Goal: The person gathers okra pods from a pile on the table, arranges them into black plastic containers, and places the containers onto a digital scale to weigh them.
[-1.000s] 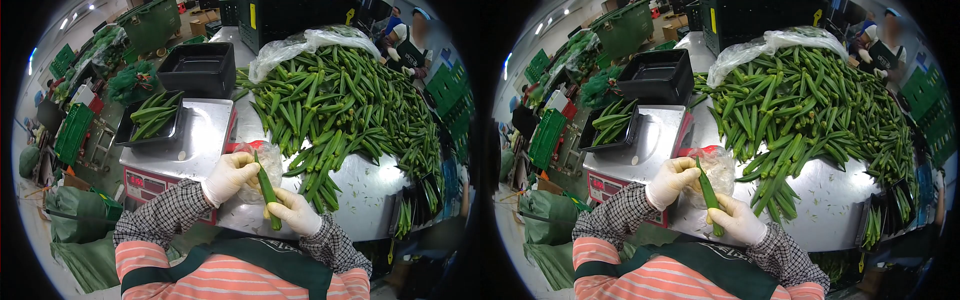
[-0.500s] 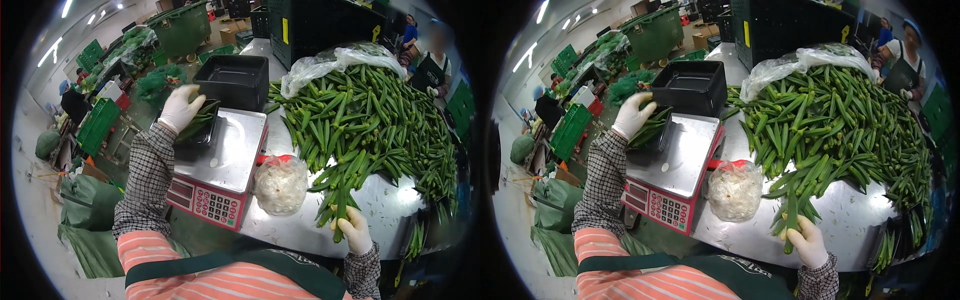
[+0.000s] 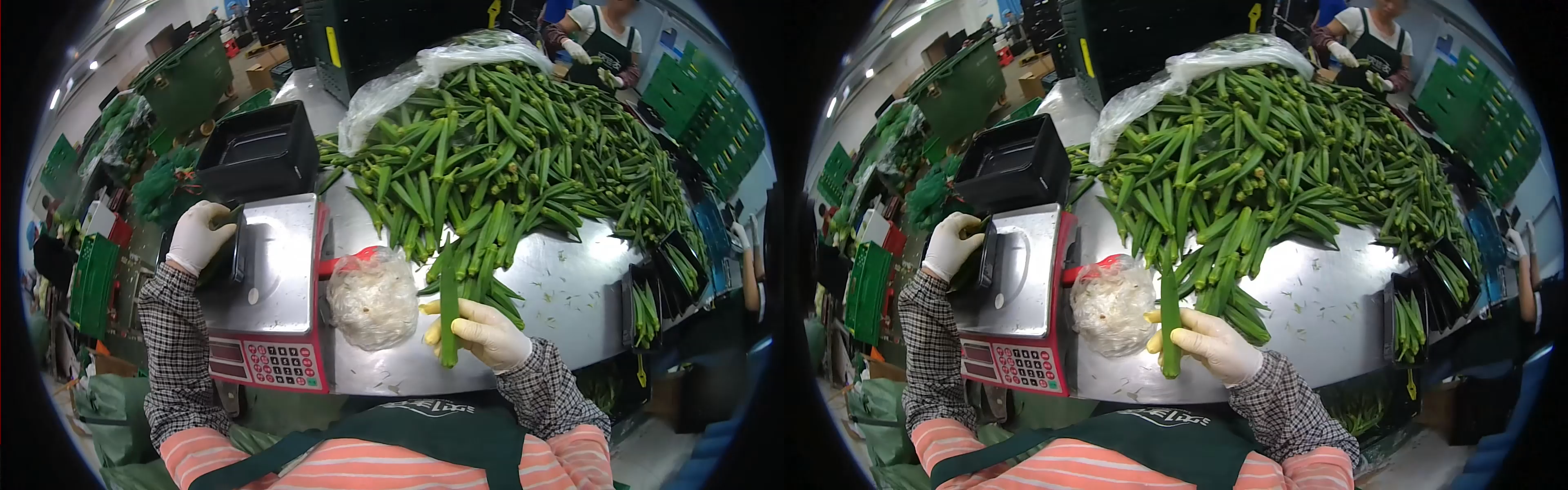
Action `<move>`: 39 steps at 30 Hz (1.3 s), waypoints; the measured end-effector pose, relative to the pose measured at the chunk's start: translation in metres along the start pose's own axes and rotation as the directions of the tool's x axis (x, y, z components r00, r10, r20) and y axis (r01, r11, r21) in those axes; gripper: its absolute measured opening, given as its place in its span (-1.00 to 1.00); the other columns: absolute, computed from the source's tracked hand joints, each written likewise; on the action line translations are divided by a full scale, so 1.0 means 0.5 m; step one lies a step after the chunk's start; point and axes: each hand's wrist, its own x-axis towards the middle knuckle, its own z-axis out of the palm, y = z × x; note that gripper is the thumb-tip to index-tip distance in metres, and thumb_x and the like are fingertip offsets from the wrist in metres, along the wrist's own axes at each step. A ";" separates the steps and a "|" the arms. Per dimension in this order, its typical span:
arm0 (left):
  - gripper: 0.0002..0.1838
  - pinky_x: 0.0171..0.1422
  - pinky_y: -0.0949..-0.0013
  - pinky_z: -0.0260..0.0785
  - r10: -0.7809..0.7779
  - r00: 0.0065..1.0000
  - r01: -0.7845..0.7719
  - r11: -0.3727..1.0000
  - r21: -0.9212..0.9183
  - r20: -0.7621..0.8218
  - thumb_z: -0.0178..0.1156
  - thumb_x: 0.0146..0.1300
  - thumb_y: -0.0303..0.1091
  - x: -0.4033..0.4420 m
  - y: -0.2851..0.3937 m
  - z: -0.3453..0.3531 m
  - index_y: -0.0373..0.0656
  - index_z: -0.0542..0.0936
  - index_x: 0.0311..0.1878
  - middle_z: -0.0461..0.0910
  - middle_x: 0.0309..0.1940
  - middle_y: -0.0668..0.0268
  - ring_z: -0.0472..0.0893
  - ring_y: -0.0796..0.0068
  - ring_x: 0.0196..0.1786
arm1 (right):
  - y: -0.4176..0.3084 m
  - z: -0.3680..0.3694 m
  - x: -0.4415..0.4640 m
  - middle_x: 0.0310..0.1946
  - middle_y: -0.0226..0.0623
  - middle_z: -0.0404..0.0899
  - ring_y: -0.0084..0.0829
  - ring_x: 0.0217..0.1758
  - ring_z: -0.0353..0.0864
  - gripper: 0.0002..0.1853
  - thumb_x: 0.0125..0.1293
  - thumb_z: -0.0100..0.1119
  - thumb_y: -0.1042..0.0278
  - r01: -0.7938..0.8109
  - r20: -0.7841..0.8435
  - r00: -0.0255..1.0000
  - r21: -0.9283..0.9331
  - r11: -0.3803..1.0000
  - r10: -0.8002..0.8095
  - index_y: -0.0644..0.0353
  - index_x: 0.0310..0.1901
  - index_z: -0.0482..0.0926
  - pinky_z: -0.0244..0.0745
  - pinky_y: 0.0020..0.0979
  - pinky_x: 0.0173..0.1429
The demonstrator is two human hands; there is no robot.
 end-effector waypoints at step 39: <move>-0.40 -0.22 0.20 0.48 0.513 0.616 -0.564 0.817 -0.120 0.597 0.03 0.10 0.20 -0.084 0.553 0.341 -0.28 0.63 -0.44 0.59 -0.51 0.06 0.62 0.10 -0.39 | 0.038 -0.131 -0.324 -0.32 -0.12 0.55 -0.18 -0.29 0.57 -0.76 0.08 0.23 0.42 -0.349 -0.408 0.661 -0.910 0.222 -0.630 0.25 -0.18 0.57 0.49 -0.34 -0.19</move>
